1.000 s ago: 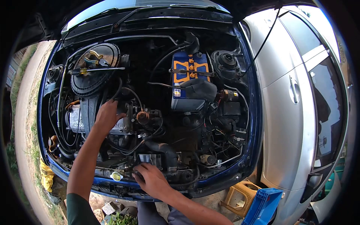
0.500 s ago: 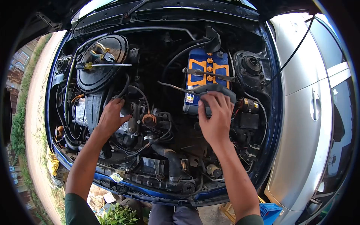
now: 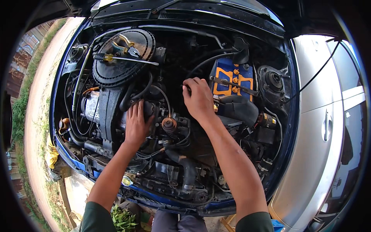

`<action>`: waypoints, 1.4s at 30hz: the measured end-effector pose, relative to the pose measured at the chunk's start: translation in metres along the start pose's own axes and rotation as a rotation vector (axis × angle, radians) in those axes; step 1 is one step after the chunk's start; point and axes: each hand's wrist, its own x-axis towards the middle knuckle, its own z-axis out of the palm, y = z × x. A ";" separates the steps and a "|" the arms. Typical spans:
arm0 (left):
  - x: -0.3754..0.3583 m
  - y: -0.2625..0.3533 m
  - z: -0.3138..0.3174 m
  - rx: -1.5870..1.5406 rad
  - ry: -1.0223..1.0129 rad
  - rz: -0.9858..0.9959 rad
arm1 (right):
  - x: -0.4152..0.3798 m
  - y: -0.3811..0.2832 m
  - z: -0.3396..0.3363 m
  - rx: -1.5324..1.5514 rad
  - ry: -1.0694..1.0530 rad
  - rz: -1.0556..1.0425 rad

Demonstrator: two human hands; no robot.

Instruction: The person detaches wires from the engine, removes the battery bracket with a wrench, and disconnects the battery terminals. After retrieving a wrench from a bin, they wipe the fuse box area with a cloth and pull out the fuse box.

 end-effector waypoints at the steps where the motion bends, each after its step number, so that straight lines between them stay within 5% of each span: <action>1: 0.002 0.001 0.000 -0.001 0.002 -0.009 | 0.009 -0.003 0.015 -0.015 -0.001 -0.021; 3: 0.001 -0.002 -0.004 -0.102 -0.048 -0.048 | 0.028 -0.009 0.042 -0.118 0.060 -0.194; 6: 0.003 -0.010 -0.003 -0.164 -0.107 -0.056 | 0.054 -0.029 0.075 -0.105 -0.011 -0.039; 8: 0.001 -0.011 -0.002 -0.172 -0.102 -0.047 | 0.072 -0.031 0.090 0.001 -0.205 0.588; 12: 0.004 -0.012 -0.002 -0.173 -0.082 -0.033 | 0.080 -0.003 0.104 0.244 -0.436 0.610; 19: 0.005 -0.012 -0.002 -0.175 -0.079 -0.034 | 0.074 0.002 0.112 0.702 -0.333 0.871; 27: 0.004 -0.014 -0.001 -0.176 -0.075 -0.036 | 0.077 0.012 0.123 0.860 -0.327 0.917; 37: 0.003 -0.014 -0.001 -0.184 -0.067 -0.035 | 0.085 -0.005 0.123 0.494 -0.308 0.953; 42: 0.005 -0.012 -0.005 -0.178 -0.054 -0.026 | 0.084 -0.008 0.116 0.548 -0.327 0.860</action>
